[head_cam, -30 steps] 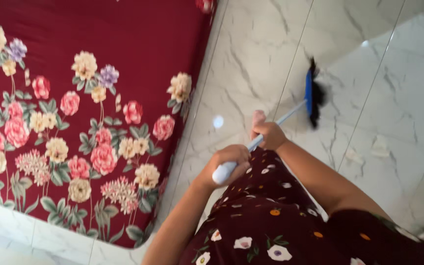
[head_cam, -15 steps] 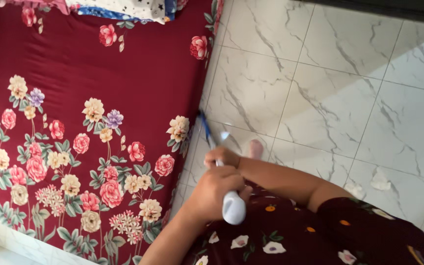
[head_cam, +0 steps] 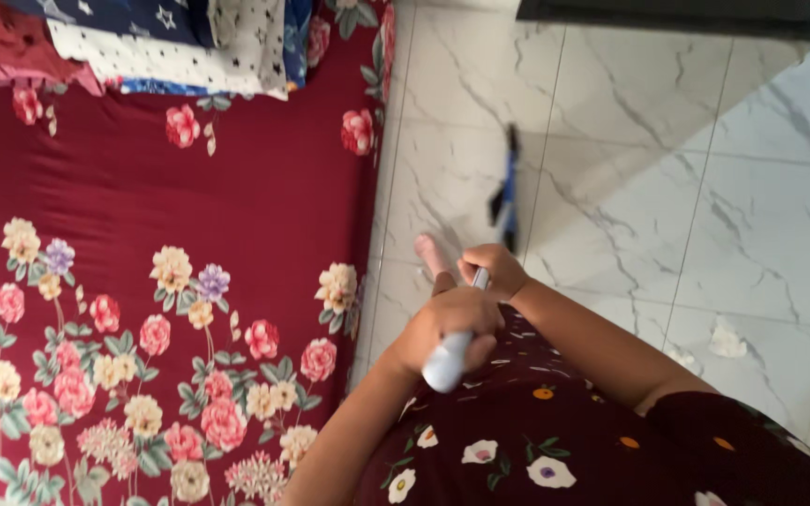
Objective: The person sweeps debris across a tiled floor into a pile using a broom, moves a caddy aside to reach the corner, and picks up the remaining pieces of paper by hand.
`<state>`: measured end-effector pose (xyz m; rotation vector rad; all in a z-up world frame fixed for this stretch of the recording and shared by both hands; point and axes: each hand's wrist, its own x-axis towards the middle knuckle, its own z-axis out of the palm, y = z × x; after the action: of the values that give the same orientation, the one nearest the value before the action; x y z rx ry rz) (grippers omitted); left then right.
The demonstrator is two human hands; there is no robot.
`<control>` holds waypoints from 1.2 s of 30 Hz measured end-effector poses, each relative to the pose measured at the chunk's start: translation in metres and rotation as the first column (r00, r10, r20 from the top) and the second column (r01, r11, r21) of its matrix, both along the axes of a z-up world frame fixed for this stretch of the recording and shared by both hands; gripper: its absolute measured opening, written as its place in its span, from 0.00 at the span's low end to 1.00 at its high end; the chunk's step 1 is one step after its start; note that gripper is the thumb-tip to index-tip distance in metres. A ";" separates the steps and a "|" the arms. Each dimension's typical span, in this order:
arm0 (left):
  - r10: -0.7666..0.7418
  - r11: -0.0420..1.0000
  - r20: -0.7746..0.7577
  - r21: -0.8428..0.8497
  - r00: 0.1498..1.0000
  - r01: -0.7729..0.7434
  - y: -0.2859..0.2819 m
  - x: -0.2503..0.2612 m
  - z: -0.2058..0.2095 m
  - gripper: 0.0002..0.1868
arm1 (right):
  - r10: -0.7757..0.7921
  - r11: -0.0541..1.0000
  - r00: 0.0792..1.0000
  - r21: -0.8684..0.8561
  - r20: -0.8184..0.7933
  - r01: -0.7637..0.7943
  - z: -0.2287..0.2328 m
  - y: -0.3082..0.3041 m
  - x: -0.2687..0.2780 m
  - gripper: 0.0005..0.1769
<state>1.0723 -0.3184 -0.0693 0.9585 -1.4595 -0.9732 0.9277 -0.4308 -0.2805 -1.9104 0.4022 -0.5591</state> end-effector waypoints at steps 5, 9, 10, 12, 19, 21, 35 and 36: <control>0.046 0.997 0.063 0.051 0.997 -0.050 -0.033 0.066 0.006 0.06 | -0.019 0.999 0.997 -0.045 -0.075 0.015 0.031 -0.041 0.065 0.15; -0.036 0.991 0.241 -0.115 0.970 0.065 -0.058 0.107 0.022 0.10 | 0.104 0.994 0.980 -0.039 0.169 -0.099 0.032 -0.061 0.143 0.13; -0.038 0.990 0.240 -0.120 0.970 0.069 -0.075 0.113 0.014 0.10 | 0.078 0.992 0.978 -0.114 0.193 -0.057 0.024 -0.072 0.159 0.19; -0.074 0.997 0.297 0.022 0.952 0.071 -0.118 0.125 -0.009 0.10 | 0.093 0.996 0.991 -0.002 0.101 -0.093 0.004 -0.105 0.189 0.19; -0.205 0.977 0.099 0.072 0.974 0.199 -0.181 0.169 -0.036 0.11 | -0.078 0.908 0.995 0.408 -0.057 0.095 -0.023 -0.154 0.171 0.14; -0.228 0.973 -0.024 0.036 0.973 0.229 -0.197 0.174 -0.036 0.11 | -0.114 0.924 0.991 0.358 -0.076 0.134 -0.014 -0.165 0.150 0.14; 0.024 0.999 0.442 0.028 0.897 -0.040 -0.357 0.202 -0.013 0.13 | -0.326 0.932 0.836 0.001 0.441 0.363 -0.052 -0.301 0.277 0.11; -0.022 0.997 0.440 0.081 0.898 -0.015 -0.377 0.202 -0.020 0.14 | -0.338 0.927 0.833 0.004 0.438 0.374 -0.072 -0.313 0.277 0.11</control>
<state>1.2740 -0.6951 -0.0897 1.2986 -1.8056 -0.8560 1.2044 -0.7438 -0.3522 -1.7264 0.4513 -1.2414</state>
